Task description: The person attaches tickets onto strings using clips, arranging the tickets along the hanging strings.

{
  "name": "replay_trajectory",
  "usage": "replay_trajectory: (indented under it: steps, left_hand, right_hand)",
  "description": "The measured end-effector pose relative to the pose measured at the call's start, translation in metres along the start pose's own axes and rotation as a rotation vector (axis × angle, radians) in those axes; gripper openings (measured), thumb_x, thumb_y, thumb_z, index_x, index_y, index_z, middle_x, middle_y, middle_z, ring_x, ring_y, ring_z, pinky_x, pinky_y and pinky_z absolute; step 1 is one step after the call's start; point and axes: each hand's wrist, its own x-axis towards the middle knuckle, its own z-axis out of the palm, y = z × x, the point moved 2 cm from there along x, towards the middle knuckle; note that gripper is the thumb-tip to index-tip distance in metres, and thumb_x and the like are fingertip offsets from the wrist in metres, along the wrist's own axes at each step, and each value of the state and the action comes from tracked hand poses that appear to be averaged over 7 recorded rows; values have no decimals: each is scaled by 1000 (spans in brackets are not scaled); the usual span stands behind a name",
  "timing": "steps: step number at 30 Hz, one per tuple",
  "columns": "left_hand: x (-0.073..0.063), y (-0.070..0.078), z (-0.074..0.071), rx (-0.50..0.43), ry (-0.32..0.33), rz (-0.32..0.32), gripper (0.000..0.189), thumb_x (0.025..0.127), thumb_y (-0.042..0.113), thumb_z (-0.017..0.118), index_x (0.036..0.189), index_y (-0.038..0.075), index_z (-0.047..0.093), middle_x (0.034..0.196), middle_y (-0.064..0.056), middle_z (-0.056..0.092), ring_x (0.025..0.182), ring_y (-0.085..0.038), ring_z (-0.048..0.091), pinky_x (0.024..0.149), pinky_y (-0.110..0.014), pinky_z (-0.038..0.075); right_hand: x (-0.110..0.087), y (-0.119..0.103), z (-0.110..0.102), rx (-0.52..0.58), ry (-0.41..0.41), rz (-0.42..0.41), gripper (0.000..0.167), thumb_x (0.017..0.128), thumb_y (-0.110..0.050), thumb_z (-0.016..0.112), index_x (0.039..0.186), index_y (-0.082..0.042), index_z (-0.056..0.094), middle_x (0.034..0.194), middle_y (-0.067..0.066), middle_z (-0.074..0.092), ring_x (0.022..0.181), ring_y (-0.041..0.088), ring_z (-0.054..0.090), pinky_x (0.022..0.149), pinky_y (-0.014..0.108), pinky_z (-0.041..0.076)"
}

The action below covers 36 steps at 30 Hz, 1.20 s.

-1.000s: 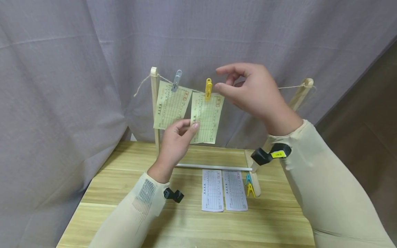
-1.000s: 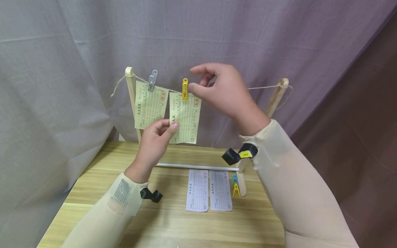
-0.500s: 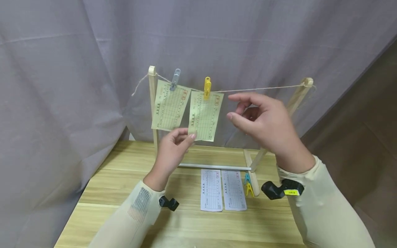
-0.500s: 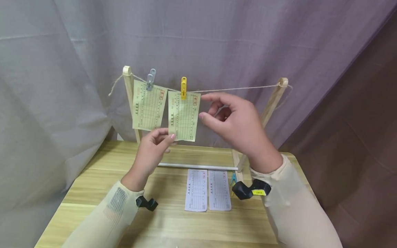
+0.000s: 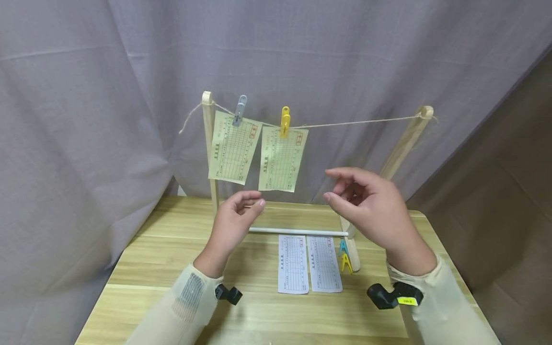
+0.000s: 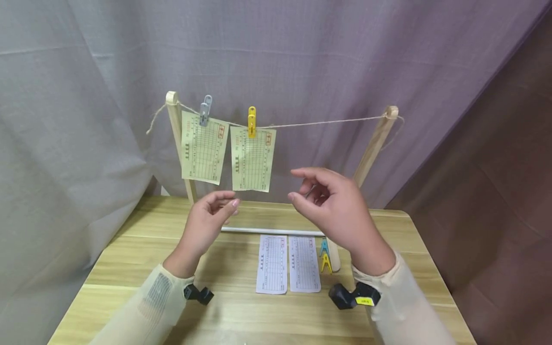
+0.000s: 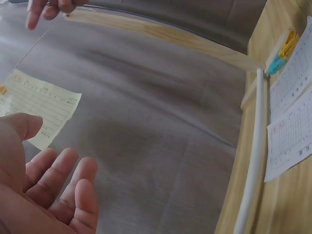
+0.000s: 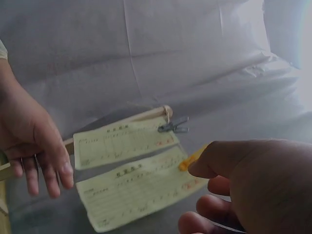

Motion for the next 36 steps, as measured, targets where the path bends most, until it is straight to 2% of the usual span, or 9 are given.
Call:
replay_trajectory:
  steps: [2, 6, 10, 13, 16, 19, 23, 29, 36]
  left_hand:
    - [-3, -3, -1, 18, 13, 11, 33, 105, 41, 82, 132, 24, 78, 119, 0, 82, 104, -24, 78, 88, -40, 65]
    - [-10, -13, 2, 31, 22, 8, 31, 103, 39, 83, 130, 25, 79, 119, 1, 81, 103, -27, 75, 84, -33, 63]
    - [-16, -26, 10, 59, 16, -3, 31, 102, 38, 85, 129, 25, 79, 122, 4, 80, 107, -25, 74, 88, -36, 63]
    - [-22, -36, 17, 127, 7, -13, 34, 100, 39, 86, 131, 26, 79, 127, 6, 79, 112, -23, 73, 93, -38, 61]
    - [-28, -48, 25, 193, -25, -22, 42, 100, 42, 86, 136, 23, 77, 134, 3, 76, 121, -26, 70, 98, -42, 60]
    - [-34, -57, 30, 241, -68, -15, 48, 101, 43, 84, 142, 19, 74, 141, -2, 73, 131, -34, 67, 104, -51, 60]
    - [-39, -69, 36, 292, -103, -7, 51, 103, 45, 82, 145, 18, 73, 146, -3, 71, 135, -36, 66, 113, -59, 56]
    - [-45, -85, 46, 347, -126, -10, 53, 103, 48, 81, 146, 18, 72, 146, -5, 72, 134, -36, 67, 114, -59, 55]
    - [-51, -94, 55, 507, -132, -11, 59, 102, 51, 79, 146, 13, 73, 148, -10, 73, 140, -38, 66, 121, -59, 52]
  right_hand:
    - [-6, 7, 2, -6, -14, 13, 36, 97, -17, 90, 132, -22, 82, 99, -4, 73, 80, 13, 68, 69, 18, 56]
    - [-16, 24, 8, -3, -45, 22, 36, 97, -17, 90, 132, -21, 82, 100, -3, 74, 84, 12, 69, 71, 19, 58]
    - [-27, 45, 17, 6, -66, 62, 35, 98, -19, 90, 131, -19, 81, 101, -2, 74, 86, 12, 69, 73, 22, 60]
    - [-36, 63, 24, 6, -94, 117, 35, 99, -22, 90, 133, -19, 81, 103, -1, 74, 87, 12, 69, 73, 24, 59]
    - [-46, 81, 28, -15, -128, 166, 38, 99, -24, 89, 135, -18, 80, 104, 0, 75, 88, 15, 70, 72, 26, 59]
    - [-55, 97, 30, -51, -149, 206, 40, 99, -25, 89, 137, -16, 79, 106, 2, 76, 90, 17, 70, 72, 26, 58]
    - [-67, 118, 32, -87, -167, 264, 41, 99, -26, 89, 137, -14, 78, 106, 3, 77, 91, 19, 69, 72, 25, 56]
    - [-88, 150, 37, -99, -227, 369, 37, 101, -27, 87, 133, -13, 77, 105, 2, 75, 88, 17, 66, 68, 26, 55]
    - [-111, 177, 46, -109, -296, 450, 40, 100, -32, 88, 131, -10, 76, 101, 0, 75, 85, 15, 67, 68, 27, 56]
